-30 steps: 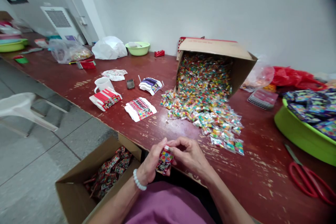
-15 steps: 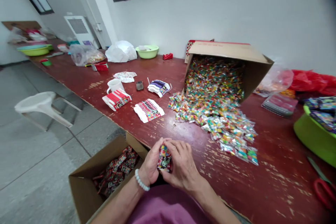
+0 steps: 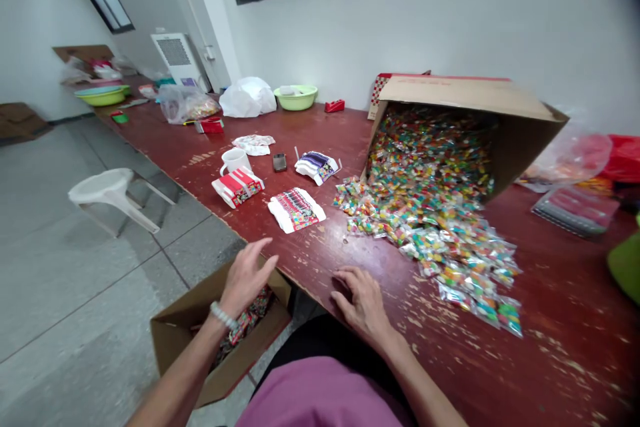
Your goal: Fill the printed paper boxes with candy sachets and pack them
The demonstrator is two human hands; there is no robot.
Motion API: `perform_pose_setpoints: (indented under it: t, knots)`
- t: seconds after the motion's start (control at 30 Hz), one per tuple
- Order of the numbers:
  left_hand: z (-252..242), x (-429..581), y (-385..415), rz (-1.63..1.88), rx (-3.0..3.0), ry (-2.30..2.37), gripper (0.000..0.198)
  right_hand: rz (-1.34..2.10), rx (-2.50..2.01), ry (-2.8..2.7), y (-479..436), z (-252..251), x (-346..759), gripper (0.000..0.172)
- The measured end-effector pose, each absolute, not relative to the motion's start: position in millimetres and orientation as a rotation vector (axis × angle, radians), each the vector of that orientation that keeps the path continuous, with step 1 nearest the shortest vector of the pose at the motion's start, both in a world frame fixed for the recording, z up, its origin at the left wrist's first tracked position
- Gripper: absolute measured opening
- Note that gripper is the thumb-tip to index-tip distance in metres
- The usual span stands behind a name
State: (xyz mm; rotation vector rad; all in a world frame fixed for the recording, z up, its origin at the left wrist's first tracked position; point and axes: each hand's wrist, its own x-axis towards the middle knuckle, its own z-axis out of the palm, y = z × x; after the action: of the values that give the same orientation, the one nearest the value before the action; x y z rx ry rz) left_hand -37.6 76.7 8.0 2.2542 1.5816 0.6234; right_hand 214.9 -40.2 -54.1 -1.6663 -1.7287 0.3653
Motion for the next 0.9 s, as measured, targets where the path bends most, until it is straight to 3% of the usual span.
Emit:
perform_pose_setpoints:
  t: [0.2, 0.5, 0.6, 0.67, 0.77, 0.9]
  knots:
    - [-3.4, 47.3, 150.8, 0.482, 2.419, 1.711, 0.044, 0.312, -1.631, -1.776, -44.2, -56.2, 212.7, 0.025]
    - [-3.1, 48.1, 168.6, 0.521, 2.315, 1.723, 0.041, 0.367, -1.634, -1.750, -44.9, -49.7, 213.9, 0.022]
    - [1.1, 51.2, 159.1, 0.615, 2.197, 1.654, 0.027, 0.441, -1.611, -1.686, -43.7, -52.7, 213.4, 0.024]
    - [2.9, 52.9, 142.3, 0.667, 2.101, 1.567, 0.018, 0.536, -1.602, -1.499, -40.5, -54.1, 212.3, 0.035]
    - [3.6, 52.3, 99.6, 0.713, 1.972, 1.395, 0.025, 0.750, -1.498, -1.020, -34.6, -48.8, 210.2, 0.056]
    - [5.2, 46.1, 37.2, 0.575, 1.470, 0.962, 0.034, 1.010, -1.230, -0.685, -35.4, -27.3, 207.7, 0.043]
